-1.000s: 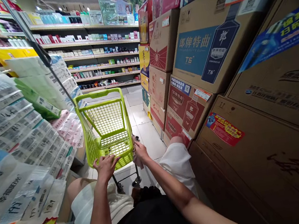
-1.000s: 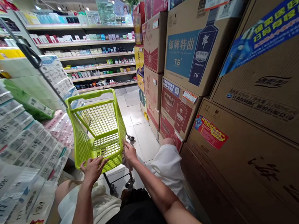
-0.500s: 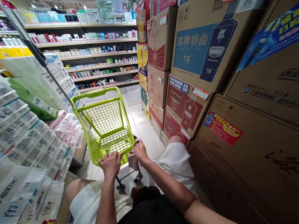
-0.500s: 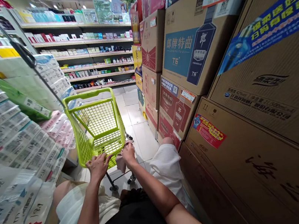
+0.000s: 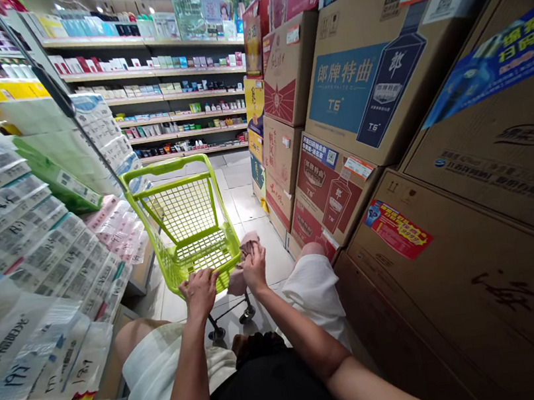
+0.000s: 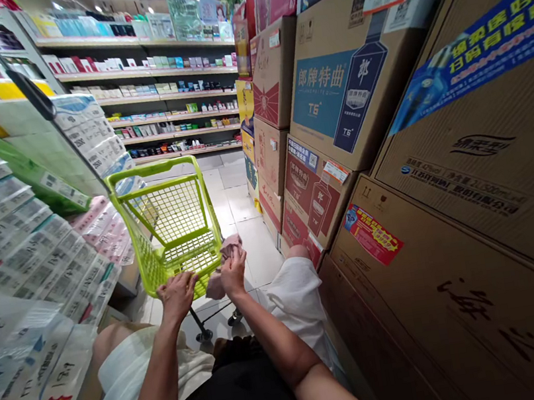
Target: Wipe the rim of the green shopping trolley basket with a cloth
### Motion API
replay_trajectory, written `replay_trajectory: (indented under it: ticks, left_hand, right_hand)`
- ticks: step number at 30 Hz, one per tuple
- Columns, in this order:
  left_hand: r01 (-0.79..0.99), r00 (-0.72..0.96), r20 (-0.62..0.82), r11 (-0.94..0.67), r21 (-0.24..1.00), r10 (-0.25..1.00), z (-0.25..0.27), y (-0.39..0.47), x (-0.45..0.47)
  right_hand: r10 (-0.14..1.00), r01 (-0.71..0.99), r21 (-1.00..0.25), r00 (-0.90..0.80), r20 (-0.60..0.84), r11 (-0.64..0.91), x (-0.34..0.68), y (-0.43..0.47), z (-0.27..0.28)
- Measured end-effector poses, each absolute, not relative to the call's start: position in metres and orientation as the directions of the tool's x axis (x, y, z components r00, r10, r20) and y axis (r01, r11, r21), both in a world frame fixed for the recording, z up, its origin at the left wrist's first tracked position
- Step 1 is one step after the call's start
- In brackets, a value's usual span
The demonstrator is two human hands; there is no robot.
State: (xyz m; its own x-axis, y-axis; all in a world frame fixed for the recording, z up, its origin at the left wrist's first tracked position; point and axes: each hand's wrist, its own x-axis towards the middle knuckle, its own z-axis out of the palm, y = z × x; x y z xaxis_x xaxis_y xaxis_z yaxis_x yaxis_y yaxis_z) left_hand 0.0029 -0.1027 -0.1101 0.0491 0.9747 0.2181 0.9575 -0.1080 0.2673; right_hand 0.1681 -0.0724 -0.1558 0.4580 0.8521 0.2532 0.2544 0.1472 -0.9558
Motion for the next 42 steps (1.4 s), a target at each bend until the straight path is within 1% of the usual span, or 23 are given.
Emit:
replay_trajectory:
  ticks: [2,3,5,6,8,9,10,13,17,19,21,23,26,30,33,35,37,39,42]
  left_hand:
    - [0.951,0.02,0.272,-0.103,0.293,0.962,-0.112,-0.104,-0.006]
    - [0.952,0.01,0.3,-0.101,0.288,0.954,-0.113,-0.104,-0.01]
    - [0.96,0.018,0.34,-0.112,0.258,0.94,-0.116,-0.106,-0.018]
    - [0.961,0.034,0.347,-0.125,0.246,0.937,-0.118,-0.107,-0.021]
    - [0.955,0.055,0.347,-0.151,0.257,0.936,-0.12,-0.109,-0.022]
    - [0.947,0.052,0.345,-0.156,0.281,0.937,-0.121,-0.109,-0.022]
    - [0.936,0.047,0.341,-0.16,0.313,0.939,-0.121,-0.109,-0.021]
    - [0.897,0.034,0.316,-0.168,0.408,0.948,-0.122,-0.108,-0.016]
    - [0.872,0.018,0.289,-0.157,0.464,0.957,-0.122,-0.107,-0.002]
    - [0.858,0.06,0.272,-0.189,0.478,0.96,-0.121,-0.109,0.005]
    - [0.838,0.124,0.264,-0.243,0.488,0.957,-0.12,-0.111,0.008]
    - [0.839,0.102,0.298,-0.243,0.486,0.949,-0.122,-0.111,0.004]
    - [0.842,-0.014,0.371,-0.189,0.505,0.928,-0.127,-0.106,-0.008]
    - [0.76,0.017,0.376,-0.257,0.597,0.926,-0.133,-0.097,-0.017]
    - [0.71,0.006,0.376,-0.269,0.651,0.927,-0.133,-0.094,-0.013]
    - [0.693,0.013,0.371,-0.276,0.666,0.928,-0.131,-0.094,-0.009]
    - [0.681,0.038,0.362,-0.289,0.672,0.931,-0.129,-0.095,-0.004]
    - [0.678,0.061,0.349,-0.295,0.674,0.935,-0.128,-0.094,0.002]
    - [0.689,0.061,0.327,-0.277,0.67,0.943,-0.128,-0.094,0.013]
  right_hand:
    - [0.858,0.425,-0.891,0.385,0.34,0.163,0.169,-0.079,-0.153]
    - [0.874,0.502,-0.848,0.322,0.365,0.169,0.165,-0.084,-0.154]
    - [0.898,0.63,-0.74,0.15,0.414,0.236,0.152,-0.096,-0.159]
    - [0.897,0.667,-0.688,0.068,0.438,0.285,0.143,-0.102,-0.161]
    - [0.88,0.689,-0.617,-0.067,0.47,0.382,0.131,-0.108,-0.165]
    - [0.876,0.688,-0.603,-0.101,0.472,0.404,0.13,-0.108,-0.165]
    - [0.88,0.691,-0.605,-0.097,0.465,0.396,0.132,-0.106,-0.164]
    - [0.903,0.698,-0.67,0.077,0.422,0.253,0.155,-0.089,-0.158]
    - [0.871,0.58,-0.804,0.318,0.375,0.134,0.173,-0.07,-0.158]
    - [0.842,0.483,-0.875,0.46,0.28,0.027,0.168,-0.069,-0.165]
    - [0.816,0.406,-0.911,0.549,0.181,-0.071,0.16,-0.07,-0.172]
    - [0.811,0.377,-0.92,0.568,0.141,-0.105,0.157,-0.07,-0.175]
    - [0.819,0.377,-0.922,0.554,0.148,-0.088,0.163,-0.068,-0.171]
    - [0.818,0.38,-0.923,0.547,0.176,-0.056,0.145,-0.078,-0.174]
    - [0.848,0.408,-0.912,0.47,0.242,0.034,0.107,-0.096,-0.19]
    - [0.869,0.417,-0.908,0.436,0.234,0.036,0.092,-0.1,-0.196]
    - [0.853,0.402,-0.915,0.488,0.184,-0.033,0.096,-0.092,-0.192]
    - [0.807,0.366,-0.925,0.573,0.141,-0.098,0.118,-0.076,-0.181]
    - [0.761,0.335,-0.935,0.635,0.131,-0.119,0.154,-0.056,-0.165]
